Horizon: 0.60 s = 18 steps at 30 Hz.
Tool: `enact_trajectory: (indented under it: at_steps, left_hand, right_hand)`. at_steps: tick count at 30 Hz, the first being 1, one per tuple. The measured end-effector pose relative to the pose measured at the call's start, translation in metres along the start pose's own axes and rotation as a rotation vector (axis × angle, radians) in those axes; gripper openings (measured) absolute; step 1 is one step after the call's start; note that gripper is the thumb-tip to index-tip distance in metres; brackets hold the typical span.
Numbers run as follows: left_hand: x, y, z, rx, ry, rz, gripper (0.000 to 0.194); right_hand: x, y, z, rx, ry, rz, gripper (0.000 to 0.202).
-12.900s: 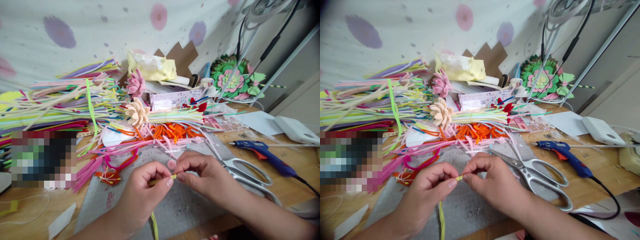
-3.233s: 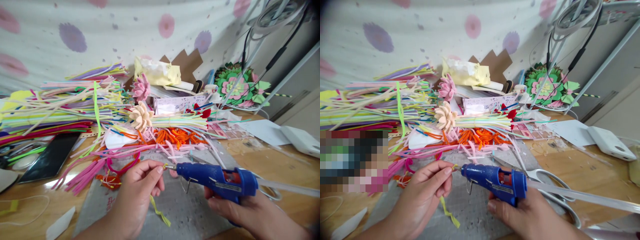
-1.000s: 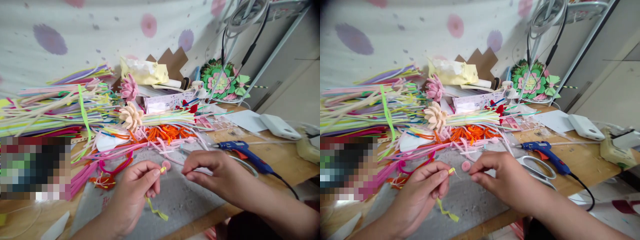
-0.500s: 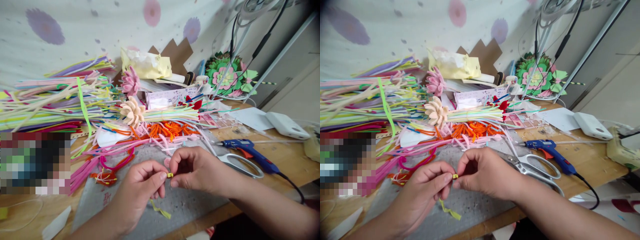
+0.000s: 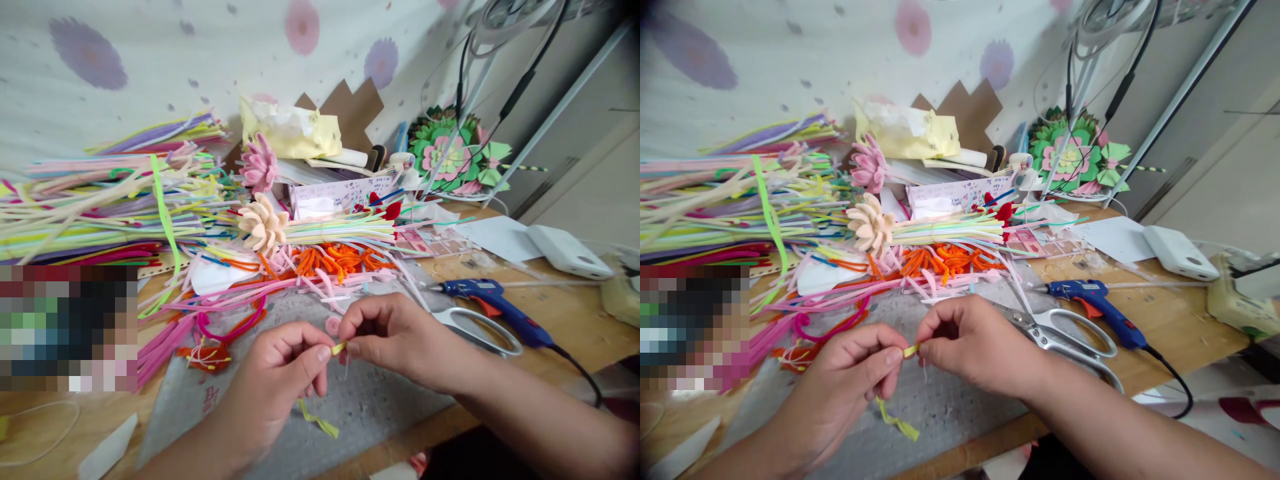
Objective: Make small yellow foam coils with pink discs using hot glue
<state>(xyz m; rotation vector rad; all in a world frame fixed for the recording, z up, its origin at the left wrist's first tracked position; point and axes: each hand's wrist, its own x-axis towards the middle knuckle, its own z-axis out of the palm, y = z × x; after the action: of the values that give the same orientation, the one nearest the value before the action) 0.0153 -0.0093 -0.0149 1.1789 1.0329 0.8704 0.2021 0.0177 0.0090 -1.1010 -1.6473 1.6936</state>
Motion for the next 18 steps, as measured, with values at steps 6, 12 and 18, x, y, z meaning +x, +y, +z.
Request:
enact_trajectory:
  at_steps: [6, 12, 18]
  left_hand:
    - [-0.0007, 0.002, 0.0018, 0.079, 0.027, 0.028, 0.015]
    - [-0.0005, 0.0029, 0.0029, 0.102, 0.052, 0.046, 0.014]
    - [-0.0016, 0.0047, 0.0037, 0.131, 0.072, 0.04, 0.014]
  right_hand:
    - [-0.0015, 0.0012, 0.0008, -0.076, 0.043, -0.007, 0.007]
    - [-0.001, 0.0029, 0.0021, -0.097, 0.083, -0.006, 0.003]
    - [-0.0004, 0.0024, 0.0044, 0.038, 0.071, 0.027, 0.018]
